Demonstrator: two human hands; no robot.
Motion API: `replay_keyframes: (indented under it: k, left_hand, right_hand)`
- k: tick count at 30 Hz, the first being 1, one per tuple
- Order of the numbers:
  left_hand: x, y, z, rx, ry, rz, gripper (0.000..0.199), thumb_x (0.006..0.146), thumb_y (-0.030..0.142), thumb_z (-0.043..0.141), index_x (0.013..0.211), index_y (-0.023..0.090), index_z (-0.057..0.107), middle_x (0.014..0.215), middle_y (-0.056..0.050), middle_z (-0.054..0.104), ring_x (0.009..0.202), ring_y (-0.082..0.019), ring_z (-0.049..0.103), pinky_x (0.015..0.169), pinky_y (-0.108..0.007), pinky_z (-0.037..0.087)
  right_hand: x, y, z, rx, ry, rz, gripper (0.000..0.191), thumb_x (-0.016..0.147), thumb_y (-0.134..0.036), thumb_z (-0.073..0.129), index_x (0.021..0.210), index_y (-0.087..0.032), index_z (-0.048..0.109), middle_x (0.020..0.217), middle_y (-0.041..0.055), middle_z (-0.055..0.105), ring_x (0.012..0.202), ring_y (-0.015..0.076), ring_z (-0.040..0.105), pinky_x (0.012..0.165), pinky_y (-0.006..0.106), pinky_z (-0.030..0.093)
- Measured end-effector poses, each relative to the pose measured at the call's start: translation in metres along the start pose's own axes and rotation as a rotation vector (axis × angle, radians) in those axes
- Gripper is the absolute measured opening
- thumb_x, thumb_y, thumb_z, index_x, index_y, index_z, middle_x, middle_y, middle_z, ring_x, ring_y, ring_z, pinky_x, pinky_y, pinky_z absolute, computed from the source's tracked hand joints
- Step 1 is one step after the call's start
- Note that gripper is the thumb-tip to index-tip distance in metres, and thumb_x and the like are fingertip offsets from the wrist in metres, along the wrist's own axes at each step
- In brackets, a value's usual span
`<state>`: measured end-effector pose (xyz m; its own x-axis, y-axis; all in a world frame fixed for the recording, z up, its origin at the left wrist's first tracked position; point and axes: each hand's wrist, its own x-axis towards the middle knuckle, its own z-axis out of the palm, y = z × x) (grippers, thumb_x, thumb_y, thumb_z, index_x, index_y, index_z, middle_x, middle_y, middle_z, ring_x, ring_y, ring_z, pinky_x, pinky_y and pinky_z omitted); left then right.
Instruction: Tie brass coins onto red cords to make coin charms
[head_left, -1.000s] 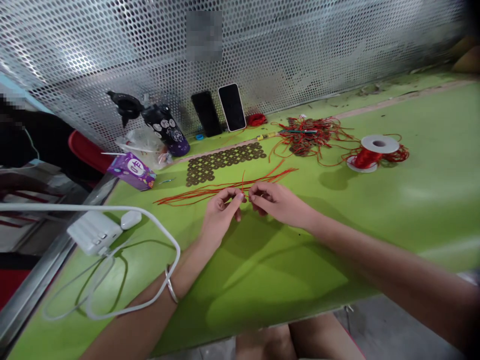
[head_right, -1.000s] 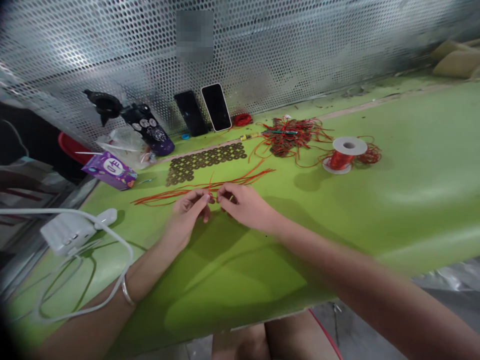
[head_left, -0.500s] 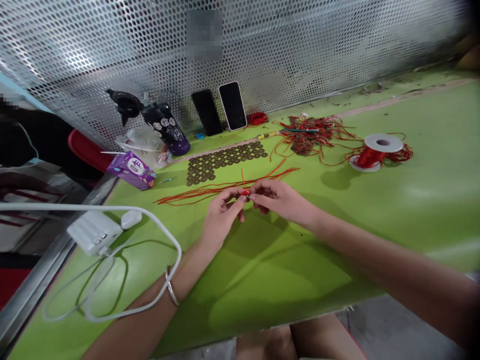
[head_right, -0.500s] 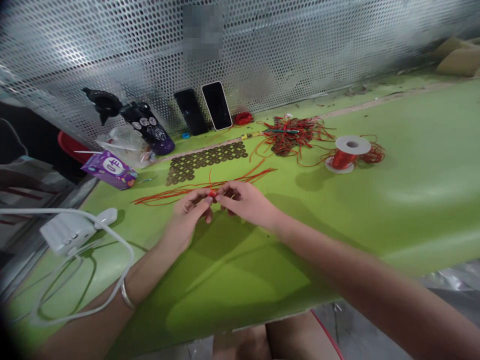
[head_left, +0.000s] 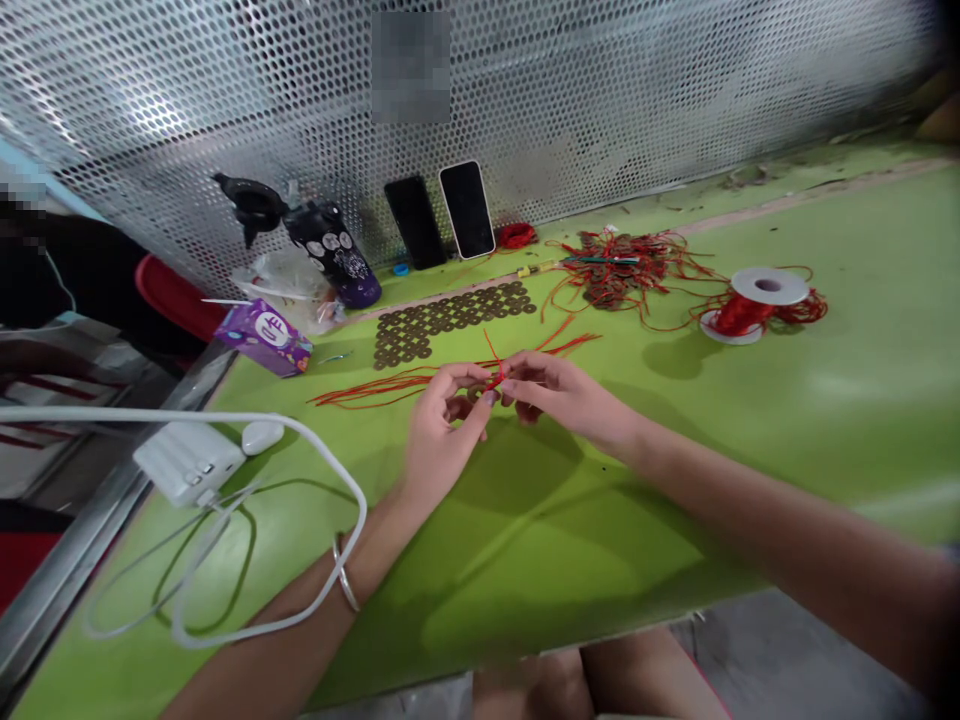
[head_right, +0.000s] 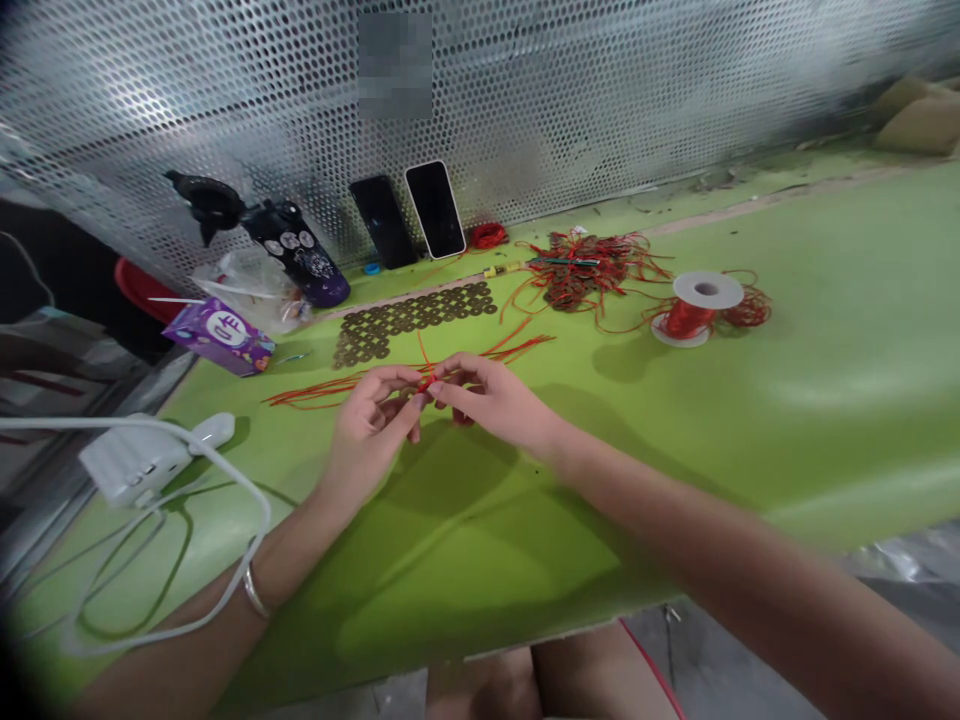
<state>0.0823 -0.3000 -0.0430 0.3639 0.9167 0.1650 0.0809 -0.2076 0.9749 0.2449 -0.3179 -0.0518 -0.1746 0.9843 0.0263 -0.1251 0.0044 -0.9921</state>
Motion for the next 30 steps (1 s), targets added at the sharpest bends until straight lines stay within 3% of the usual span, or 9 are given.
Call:
replay_keyframes:
  k: [4,10,15,25,30]
  left_hand:
    - [-0.0009,-0.0006,-0.0014,0.049,0.025,0.03,0.015,0.081,0.027,0.063,0.091,0.019,0.055,0.089,-0.001,0.06,0.051,-0.005,0.05,0.045,-0.017,0.044]
    - [-0.0024,0.0022,0.0,0.065,0.022,0.026,0.012,0.081,0.027,0.062,0.086,0.02,0.054,0.074,0.002,0.058,0.051,-0.007,0.049,0.045,-0.017,0.043]
    - [-0.0032,0.0033,-0.0004,0.091,0.036,0.009,0.01,0.081,0.026,0.062,0.086,0.019,0.056,0.078,0.001,0.06,0.051,-0.007,0.049,0.044,-0.017,0.042]
    - [-0.0067,0.0046,-0.0038,0.148,0.044,-0.012,0.007,0.08,0.021,0.062,0.086,0.02,0.059,0.077,-0.001,0.063,0.057,-0.009,0.053,0.048,-0.019,0.044]
    - [-0.0103,0.003,-0.0051,0.137,0.026,-0.018,0.011,0.08,0.021,0.063,0.091,0.021,0.063,0.08,-0.002,0.065,0.064,-0.012,0.058,0.049,-0.02,0.045]
  right_hand:
    - [0.001,0.002,-0.0014,0.02,-0.002,-0.01,0.015,0.079,-0.031,0.061,0.078,-0.016,0.057,0.068,-0.0038,0.054,0.053,0.0066,0.05,0.055,0.022,0.042]
    - [0.0014,0.0017,-0.0009,0.071,0.008,0.03,0.013,0.078,-0.029,0.062,0.08,-0.016,0.058,0.068,-0.0038,0.056,0.052,0.0066,0.051,0.055,0.023,0.042]
    - [0.001,-0.0026,0.0001,0.069,-0.015,0.03,0.015,0.076,-0.03,0.064,0.074,-0.016,0.058,0.065,-0.004,0.055,0.052,0.0069,0.049,0.055,0.023,0.041]
    - [-0.0012,-0.0041,0.0026,0.209,-0.062,0.175,0.021,0.071,-0.034,0.071,0.071,-0.015,0.062,0.063,-0.0019,0.058,0.052,0.0073,0.049,0.053,0.022,0.04]
    - [-0.002,-0.0034,0.0022,0.203,-0.073,0.189,0.029,0.072,-0.043,0.071,0.072,-0.015,0.063,0.065,-0.0004,0.059,0.053,0.0083,0.049,0.055,0.023,0.042]
